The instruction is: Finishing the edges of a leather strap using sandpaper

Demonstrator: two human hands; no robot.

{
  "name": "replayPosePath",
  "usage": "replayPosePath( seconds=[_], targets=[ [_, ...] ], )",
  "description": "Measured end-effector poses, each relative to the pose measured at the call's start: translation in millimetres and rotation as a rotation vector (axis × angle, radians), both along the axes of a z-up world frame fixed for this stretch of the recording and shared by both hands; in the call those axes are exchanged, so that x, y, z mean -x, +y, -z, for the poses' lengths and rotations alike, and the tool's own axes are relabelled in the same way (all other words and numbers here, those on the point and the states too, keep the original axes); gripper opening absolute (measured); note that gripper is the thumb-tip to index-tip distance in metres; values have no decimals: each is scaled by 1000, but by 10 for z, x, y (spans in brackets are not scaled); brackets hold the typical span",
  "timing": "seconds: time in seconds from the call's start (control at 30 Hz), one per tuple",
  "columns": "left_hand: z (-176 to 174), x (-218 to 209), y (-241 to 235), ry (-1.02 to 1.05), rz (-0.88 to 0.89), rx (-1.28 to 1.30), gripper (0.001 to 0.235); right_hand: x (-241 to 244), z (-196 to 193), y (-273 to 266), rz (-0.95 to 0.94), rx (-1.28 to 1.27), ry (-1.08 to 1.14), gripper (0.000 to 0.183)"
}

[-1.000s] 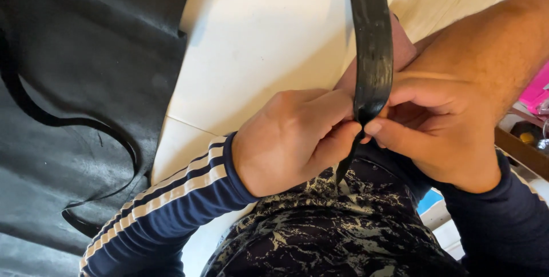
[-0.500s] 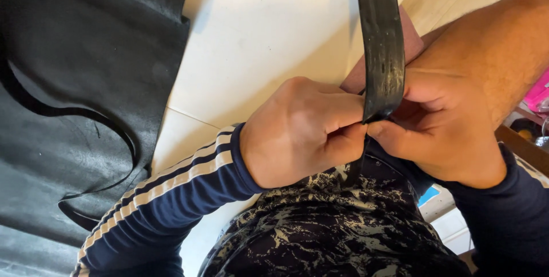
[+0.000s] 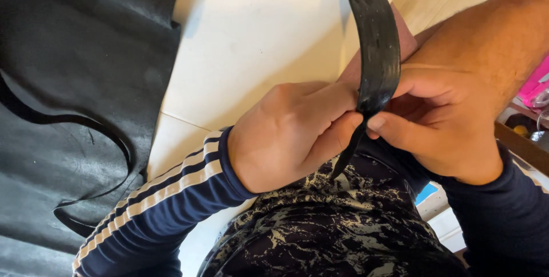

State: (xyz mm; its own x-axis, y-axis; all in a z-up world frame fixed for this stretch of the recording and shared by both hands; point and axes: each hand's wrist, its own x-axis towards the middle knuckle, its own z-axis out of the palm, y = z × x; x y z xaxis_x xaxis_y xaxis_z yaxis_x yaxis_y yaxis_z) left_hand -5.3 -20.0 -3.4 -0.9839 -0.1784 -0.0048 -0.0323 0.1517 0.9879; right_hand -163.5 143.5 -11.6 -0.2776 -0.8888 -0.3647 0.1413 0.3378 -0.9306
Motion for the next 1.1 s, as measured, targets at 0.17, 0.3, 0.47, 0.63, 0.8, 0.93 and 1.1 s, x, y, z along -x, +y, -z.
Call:
replayPosePath(
  seconds=[0.17,0.3,0.47,0.63,0.8,0.93,1.1],
  targets=[
    [39,-9,34,15,-6,67,11,-29,-15,-40,-29,2,39,8],
    [36,-11,34,22,-25,50,8,-47,-19,-67,-44,9,121,5],
    [37,-15,65,-12,-35,85,12,-55,-77,-136,-83,-29,312,9],
    [36,-13,94,-17,-67,72,11,-67,-85,-157,-112,-34,348,6],
    [51,-18,110,-27,-46,84,12,-78,-42,-155,-94,6,372,10],
    [81,-3,110,25,-15,146,26,-29,-36,-119,-79,-4,290,8],
    [76,11,88,14,-21,25,22,-11,45,17,10,61,9,13]
  ],
)
